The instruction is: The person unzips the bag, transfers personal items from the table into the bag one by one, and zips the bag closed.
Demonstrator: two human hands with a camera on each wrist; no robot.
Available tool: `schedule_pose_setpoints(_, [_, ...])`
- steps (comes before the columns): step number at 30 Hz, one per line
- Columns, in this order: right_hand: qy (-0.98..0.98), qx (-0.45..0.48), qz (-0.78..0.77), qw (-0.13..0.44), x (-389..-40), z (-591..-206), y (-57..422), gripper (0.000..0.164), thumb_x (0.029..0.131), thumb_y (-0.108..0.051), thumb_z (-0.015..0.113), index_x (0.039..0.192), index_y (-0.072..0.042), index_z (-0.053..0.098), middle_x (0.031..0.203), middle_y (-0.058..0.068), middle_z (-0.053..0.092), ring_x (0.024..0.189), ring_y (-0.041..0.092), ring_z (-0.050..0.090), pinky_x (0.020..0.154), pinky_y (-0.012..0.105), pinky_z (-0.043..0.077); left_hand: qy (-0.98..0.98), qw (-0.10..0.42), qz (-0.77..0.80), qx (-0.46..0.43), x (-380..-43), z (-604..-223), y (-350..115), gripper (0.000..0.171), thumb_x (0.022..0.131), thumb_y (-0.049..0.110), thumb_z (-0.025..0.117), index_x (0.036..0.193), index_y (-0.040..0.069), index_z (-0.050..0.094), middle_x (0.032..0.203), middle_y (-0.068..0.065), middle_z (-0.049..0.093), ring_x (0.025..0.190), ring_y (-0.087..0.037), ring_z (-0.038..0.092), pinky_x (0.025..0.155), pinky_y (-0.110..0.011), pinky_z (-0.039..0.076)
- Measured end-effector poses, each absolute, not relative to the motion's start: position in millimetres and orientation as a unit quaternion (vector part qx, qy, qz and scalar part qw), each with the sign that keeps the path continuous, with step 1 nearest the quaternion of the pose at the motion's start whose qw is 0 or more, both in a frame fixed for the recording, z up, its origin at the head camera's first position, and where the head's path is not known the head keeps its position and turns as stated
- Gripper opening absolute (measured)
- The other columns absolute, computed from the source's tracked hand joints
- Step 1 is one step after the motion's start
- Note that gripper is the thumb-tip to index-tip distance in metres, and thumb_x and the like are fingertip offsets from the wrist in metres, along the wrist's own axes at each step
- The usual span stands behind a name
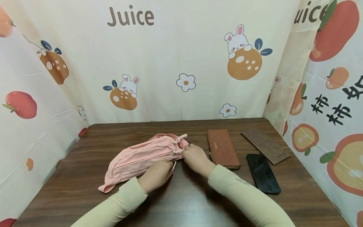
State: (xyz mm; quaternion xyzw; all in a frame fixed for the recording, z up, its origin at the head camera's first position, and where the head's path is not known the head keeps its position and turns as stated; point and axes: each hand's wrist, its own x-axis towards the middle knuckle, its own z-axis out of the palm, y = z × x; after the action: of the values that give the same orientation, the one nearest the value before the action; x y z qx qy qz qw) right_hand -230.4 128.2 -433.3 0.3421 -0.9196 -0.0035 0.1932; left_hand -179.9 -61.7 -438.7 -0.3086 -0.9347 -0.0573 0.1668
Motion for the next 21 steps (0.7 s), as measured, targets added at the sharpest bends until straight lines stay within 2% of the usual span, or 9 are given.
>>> schedule_pose_setpoints(9, [-0.911,0.351,-0.005,0.216,-236,-436,127,0.014,0.074,-0.022,0.081,0.074,-0.018,0.067,0.075,-0.002,0.062,0.071,0.021,0.056,0.063,0.034,0.049,-0.932,0.154,-0.130,-0.300,-182,-433,-70,0.015,0.089,0.014,0.068,0.075,0.012,0.063,0.069,-0.003,0.064,0.068,-0.022,0.065,0.059,-0.036,0.050])
schedule_pose_setpoints(15, [-0.904,0.356,-0.002,0.236,-236,-437,128,0.014,0.075,-0.021,0.081,0.072,-0.018,0.067,0.071,-0.003,0.058,0.067,0.020,0.054,0.058,0.033,0.047,-0.923,0.170,-0.160,-0.307,-181,-430,-74,0.004,0.089,0.014,0.069,0.087,0.010,0.067,0.076,-0.003,0.067,0.073,-0.022,0.068,0.064,-0.038,0.052])
schedule_pose_setpoints(21, [-0.898,0.360,-0.005,0.252,-237,-437,128,0.014,0.076,-0.020,0.079,0.070,-0.019,0.067,0.069,-0.004,0.058,0.066,0.019,0.054,0.054,0.031,0.046,-0.919,0.174,-0.180,-0.306,-180,-426,-77,0.005,0.090,0.015,0.068,0.086,0.011,0.068,0.076,-0.002,0.067,0.074,-0.021,0.067,0.065,-0.038,0.051])
